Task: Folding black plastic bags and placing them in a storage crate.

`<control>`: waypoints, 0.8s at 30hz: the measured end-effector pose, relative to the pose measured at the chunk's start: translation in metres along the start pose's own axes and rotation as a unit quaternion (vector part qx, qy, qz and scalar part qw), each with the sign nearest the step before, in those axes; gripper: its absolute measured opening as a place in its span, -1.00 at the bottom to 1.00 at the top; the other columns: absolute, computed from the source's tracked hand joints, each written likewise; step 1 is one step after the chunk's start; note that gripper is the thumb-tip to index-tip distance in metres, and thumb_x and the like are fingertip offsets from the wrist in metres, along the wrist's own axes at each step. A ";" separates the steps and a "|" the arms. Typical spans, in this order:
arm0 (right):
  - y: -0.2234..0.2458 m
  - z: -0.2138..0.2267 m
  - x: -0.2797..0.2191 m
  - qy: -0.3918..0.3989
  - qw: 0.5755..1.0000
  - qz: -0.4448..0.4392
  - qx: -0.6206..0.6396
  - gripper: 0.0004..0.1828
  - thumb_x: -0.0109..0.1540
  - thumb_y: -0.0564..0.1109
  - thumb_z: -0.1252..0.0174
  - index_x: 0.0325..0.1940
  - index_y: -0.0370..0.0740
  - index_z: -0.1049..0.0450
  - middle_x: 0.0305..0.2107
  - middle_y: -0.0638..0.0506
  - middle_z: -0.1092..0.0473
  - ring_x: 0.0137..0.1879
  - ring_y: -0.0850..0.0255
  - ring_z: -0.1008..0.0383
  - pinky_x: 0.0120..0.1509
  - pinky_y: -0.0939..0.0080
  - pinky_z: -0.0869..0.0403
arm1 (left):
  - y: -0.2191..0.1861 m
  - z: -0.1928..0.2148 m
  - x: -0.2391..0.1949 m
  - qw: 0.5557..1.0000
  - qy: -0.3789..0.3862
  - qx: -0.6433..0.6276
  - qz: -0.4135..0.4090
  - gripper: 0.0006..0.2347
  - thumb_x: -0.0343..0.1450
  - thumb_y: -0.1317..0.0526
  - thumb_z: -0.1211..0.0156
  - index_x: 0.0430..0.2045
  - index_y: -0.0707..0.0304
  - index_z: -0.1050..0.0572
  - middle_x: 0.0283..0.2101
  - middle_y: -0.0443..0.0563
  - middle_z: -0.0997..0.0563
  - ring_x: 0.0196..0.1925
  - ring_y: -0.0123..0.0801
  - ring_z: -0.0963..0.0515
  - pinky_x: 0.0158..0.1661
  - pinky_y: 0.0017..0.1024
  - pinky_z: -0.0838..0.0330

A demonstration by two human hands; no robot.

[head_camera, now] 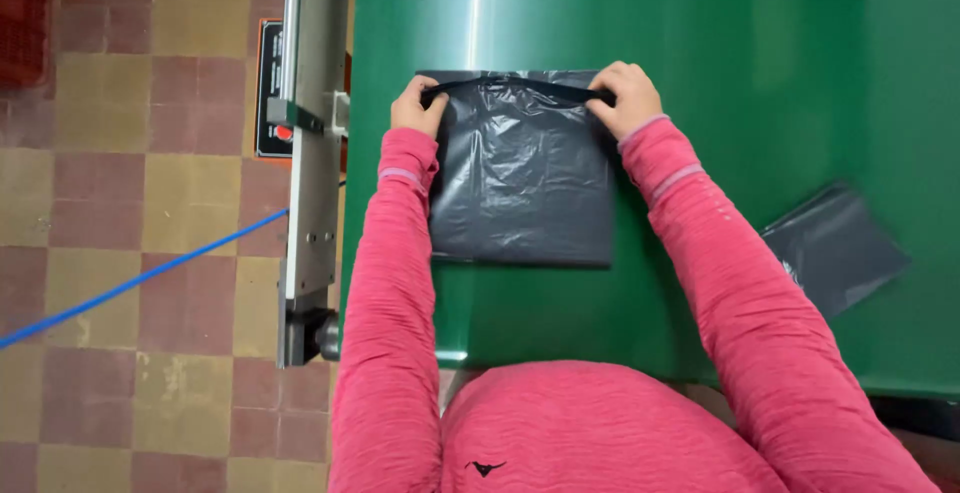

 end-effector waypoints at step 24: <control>0.193 0.014 -0.159 -0.076 0.984 0.127 -0.104 -0.71 -0.01 -0.29 -0.35 -0.25 -0.10 -0.51 -0.25 0.09 -0.46 0.01 0.08 -0.43 0.15 -0.02 -0.35 | 0.062 -0.012 -0.167 0.639 0.165 -0.693 0.289 -0.03 0.42 -0.53 0.39 0.40 0.51 -0.15 0.36 0.37 -0.30 0.33 0.08 -0.40 0.33 -0.01 -0.25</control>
Point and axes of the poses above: each hand's wrist, its own x-axis towards the middle knuckle, its own z-axis out of the back of the hand, y = z × x, the point moved 8 cm from there along x, towards the middle knuckle
